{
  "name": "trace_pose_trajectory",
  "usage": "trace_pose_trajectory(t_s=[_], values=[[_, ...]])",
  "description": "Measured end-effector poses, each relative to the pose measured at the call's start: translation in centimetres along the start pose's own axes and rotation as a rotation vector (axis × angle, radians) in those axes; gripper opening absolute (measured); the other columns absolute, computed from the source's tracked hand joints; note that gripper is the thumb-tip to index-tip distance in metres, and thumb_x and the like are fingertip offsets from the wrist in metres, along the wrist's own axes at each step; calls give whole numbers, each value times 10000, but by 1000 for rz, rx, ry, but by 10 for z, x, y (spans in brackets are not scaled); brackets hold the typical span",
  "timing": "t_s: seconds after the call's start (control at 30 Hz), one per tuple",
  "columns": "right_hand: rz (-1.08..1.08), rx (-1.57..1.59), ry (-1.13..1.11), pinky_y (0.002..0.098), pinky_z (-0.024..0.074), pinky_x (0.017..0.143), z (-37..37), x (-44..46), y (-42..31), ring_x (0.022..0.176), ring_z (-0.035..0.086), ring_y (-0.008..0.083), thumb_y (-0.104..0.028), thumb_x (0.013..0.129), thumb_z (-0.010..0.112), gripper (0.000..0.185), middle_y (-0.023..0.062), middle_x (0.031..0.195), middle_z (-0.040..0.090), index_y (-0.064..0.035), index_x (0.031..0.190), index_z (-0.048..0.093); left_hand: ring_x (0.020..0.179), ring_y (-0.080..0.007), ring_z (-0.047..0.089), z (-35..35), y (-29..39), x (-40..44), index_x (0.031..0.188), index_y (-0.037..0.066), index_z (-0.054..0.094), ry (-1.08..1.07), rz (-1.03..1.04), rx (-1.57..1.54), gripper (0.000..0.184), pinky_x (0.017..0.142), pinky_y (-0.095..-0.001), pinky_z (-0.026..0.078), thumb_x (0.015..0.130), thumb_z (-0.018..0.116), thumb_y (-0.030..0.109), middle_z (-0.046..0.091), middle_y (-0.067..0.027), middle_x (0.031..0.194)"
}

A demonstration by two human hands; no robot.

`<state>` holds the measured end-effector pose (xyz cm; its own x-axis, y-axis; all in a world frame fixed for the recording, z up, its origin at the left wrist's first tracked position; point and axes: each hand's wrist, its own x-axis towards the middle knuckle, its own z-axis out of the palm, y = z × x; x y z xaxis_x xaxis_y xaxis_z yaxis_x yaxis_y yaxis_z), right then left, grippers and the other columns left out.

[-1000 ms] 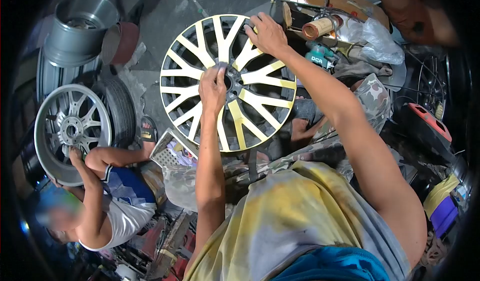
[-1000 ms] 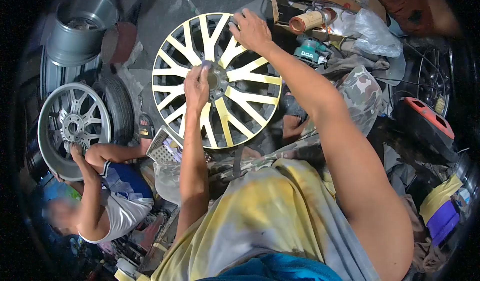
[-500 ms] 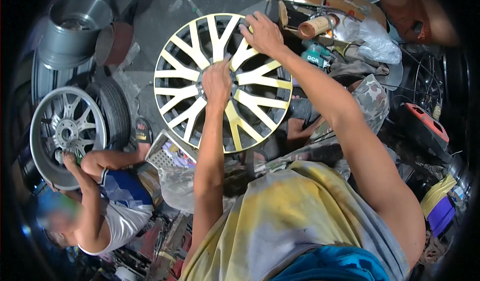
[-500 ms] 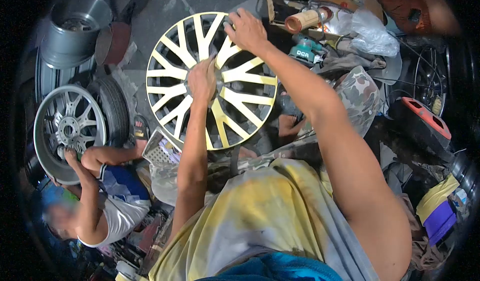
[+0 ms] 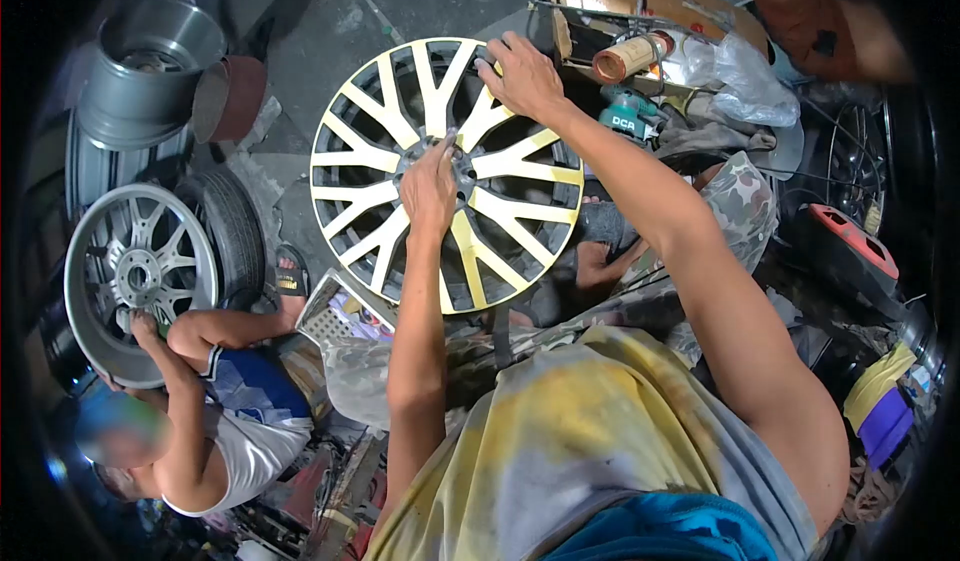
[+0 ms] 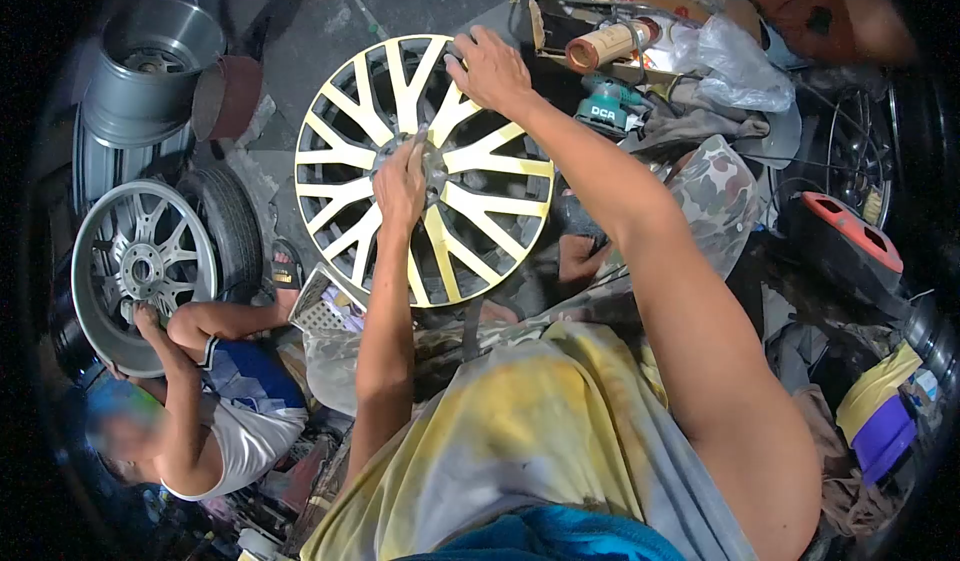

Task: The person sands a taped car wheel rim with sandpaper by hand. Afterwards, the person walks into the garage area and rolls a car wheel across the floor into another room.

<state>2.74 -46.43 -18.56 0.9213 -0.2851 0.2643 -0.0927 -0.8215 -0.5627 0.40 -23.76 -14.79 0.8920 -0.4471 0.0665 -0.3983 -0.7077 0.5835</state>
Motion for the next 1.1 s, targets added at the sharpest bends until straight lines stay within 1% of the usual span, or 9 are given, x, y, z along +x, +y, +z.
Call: trace_pose_trajectory(t_s=[0.13, 0.27, 0.63, 0.7, 0.83, 0.9, 0.97, 1.0, 1.1], values=[[-4, -3, -28, 494, 518, 868, 1, 0, 2, 1048, 604, 371, -341, 943, 615, 319, 161, 1044, 577, -49, 1071, 609, 925, -431, 658, -14, 16, 39, 982, 55, 715, -333, -125, 282, 333, 795, -501, 508, 1006, 486, 296, 695, -240, 952], [-1, 10, -2, 512, 514, 875, 5, 0, 5, 1059, 610, 377, -344, 929, 609, 312, 170, 1091, 587, -71, 1079, 615, 995, -425, 662, -4, 15, 64, 1007, 47, 718, -490, -57, 326, 355, 884, -508, 506, 1005, 463, 294, 705, -236, 1018], [-6, 14, 28, 488, 520, 865, 5, 0, 4, 1052, 606, 372, -333, 933, 617, 306, 154, 1080, 582, -72, 1093, 602, 1055, -442, 631, -10, -8, 86, 1012, 36, 718, -678, -8, 210, 357, 935, -508, 488, 965, 467, 287, 686, -244, 1088], [7, 28, -1, 508, 510, 892, 7, -7, 1, 1074, 604, 374, -328, 931, 604, 291, 162, 1087, 586, -86, 1092, 619, 1047, -439, 634, -11, -1, 78, 1034, 33, 718, -728, -52, 238, 366, 936, -510, 483, 966, 466, 290, 686, -247, 1078], [29, 29, -19, 513, 517, 872, 1, -2, 2, 1068, 606, 376, -335, 921, 614, 300, 162, 1080, 584, -82, 1081, 624, 937, -437, 658, -8, -12, 74, 987, 6, 713, -511, 64, 268, 369, 842, -499, 506, 964, 510, 314, 689, -264, 966], [23, 12, -21, 512, 519, 874, 2, -1, 4, 1065, 608, 376, -340, 916, 618, 307, 161, 1083, 584, -86, 1088, 623, 826, -431, 656, -38, -15, 83, 971, -7, 704, -867, -19, 6, 324, 757, -469, 499, 967, 563, 284, 671, -269, 875], [12, 38, -28, 511, 512, 879, 5, -1, 4, 1069, 604, 368, -334, 922, 616, 309, 161, 1090, 589, -79, 1096, 621, 740, -426, 635, -67, 22, 57, 1026, -3, 705, -843, -17, -98, 270, 700, -448, 482, 966, 599, 238, 647, -269, 815], [10, 41, -30, 509, 510, 880, 7, -4, 4, 1069, 603, 368, -334, 922, 617, 310, 161, 1090, 589, -76, 1095, 621, 745, -428, 633, -61, 25, 41, 1055, 10, 712, -614, 85, -134, 248, 702, -449, 485, 976, 584, 207, 646, -268, 812], [17, 26, -14, 503, 508, 886, -1, 3, 4, 1069, 600, 372, -333, 922, 621, 313, 164, 1088, 589, -70, 1090, 619, 850, -418, 652, -25, 27, 19, 1105, 61, 723, -437, 269, -29, 243, 744, -466, 505, 970, 584, 208, 689, -232, 929]])
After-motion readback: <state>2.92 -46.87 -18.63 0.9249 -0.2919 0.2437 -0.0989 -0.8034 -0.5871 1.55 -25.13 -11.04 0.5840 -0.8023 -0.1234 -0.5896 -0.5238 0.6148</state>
